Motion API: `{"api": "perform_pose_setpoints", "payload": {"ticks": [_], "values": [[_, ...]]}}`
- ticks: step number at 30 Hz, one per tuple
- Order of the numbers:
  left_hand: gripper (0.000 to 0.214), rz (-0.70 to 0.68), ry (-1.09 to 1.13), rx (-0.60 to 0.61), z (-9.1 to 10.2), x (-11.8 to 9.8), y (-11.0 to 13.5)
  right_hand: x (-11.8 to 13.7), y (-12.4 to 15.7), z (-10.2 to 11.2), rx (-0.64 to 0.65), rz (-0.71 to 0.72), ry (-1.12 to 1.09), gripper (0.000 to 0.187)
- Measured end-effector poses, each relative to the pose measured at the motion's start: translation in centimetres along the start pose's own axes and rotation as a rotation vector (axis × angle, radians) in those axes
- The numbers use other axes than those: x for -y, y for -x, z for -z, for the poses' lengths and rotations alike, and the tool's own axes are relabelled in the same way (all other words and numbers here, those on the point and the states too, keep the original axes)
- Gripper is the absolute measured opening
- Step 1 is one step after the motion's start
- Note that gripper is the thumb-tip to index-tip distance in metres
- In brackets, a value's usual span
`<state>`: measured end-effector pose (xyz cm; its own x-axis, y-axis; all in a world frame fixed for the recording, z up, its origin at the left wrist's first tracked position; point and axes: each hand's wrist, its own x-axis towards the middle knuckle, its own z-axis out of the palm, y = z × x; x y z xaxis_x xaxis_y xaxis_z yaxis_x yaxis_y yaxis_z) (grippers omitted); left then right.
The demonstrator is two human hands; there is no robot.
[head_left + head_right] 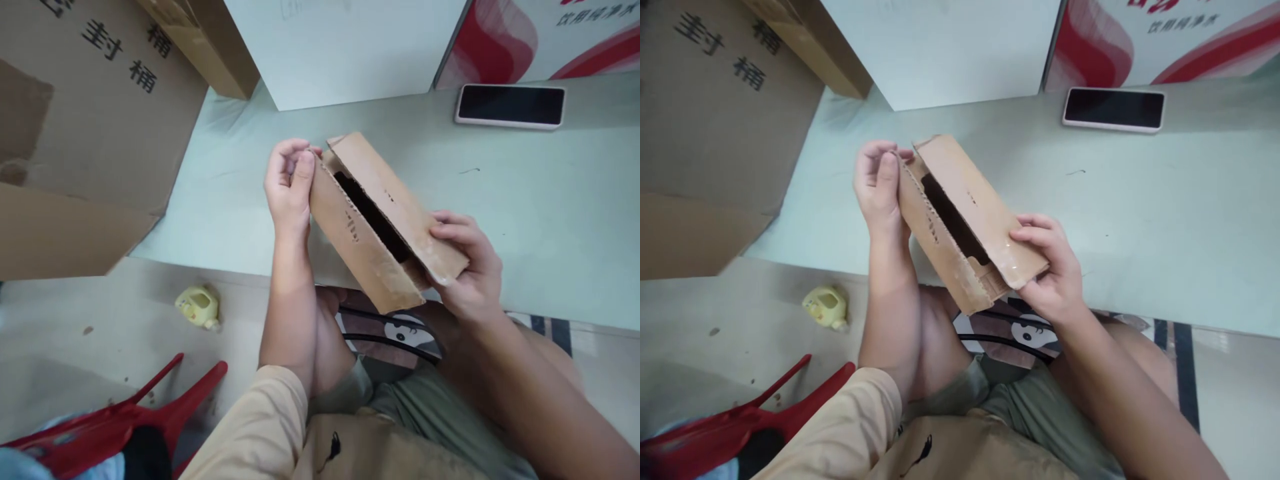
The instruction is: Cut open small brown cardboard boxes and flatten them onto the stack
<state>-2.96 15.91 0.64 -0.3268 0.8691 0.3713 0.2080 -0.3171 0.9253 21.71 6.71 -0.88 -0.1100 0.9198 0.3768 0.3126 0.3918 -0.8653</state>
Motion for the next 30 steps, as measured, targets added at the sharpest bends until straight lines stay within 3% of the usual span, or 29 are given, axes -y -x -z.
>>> {"api": "perform_pose_setpoints", "payload": {"ticks": [3,5,8,10,12,15,18,22,26,30], "values": [[0.044,-0.044,-0.026,0.081,0.7,-0.7,0.1,-0.5,0.3,0.1,0.1,0.047,-0.082,0.054],[0.037,-0.077,-0.018,0.202,1.4,-1.2,0.1,-0.5,0.6,-0.1,0.189,0.047,-0.155,0.059],[0.026,-0.104,-0.023,0.379,2.7,-1.5,0.0,-0.2,0.8,-0.1,0.318,0.092,-0.254,0.053],[0.019,-0.101,-0.021,0.415,3.4,-1.2,-0.3,-0.3,0.6,-0.1,0.356,0.084,-0.299,0.045],[0.016,-0.074,-0.009,0.408,3.6,-0.7,-0.5,-0.8,0.2,-0.1,0.304,-0.007,-0.243,0.039],[0.018,-0.01,0.016,0.372,3.3,-0.3,-0.7,-2.2,-0.6,-0.3,0.185,-0.106,0.141,0.033],[0.019,0.048,0.024,0.294,2.5,-0.5,-0.6,-3.4,-1.3,-0.7,0.254,-0.129,0.546,0.039],[0.019,0.04,-0.008,0.208,1.4,-0.9,-0.1,-3.6,-2.1,-0.4,0.324,-0.258,0.758,0.036],[0.023,0.042,-0.052,0.121,0.4,-1.1,0.4,-3.7,-2.9,1.3,0.355,-0.405,0.683,0.021],[0.034,0.08,-0.045,0.037,-0.6,-1.2,0.7,-4.7,-2.9,3.8,0.208,-0.548,0.189,0.02]]}}
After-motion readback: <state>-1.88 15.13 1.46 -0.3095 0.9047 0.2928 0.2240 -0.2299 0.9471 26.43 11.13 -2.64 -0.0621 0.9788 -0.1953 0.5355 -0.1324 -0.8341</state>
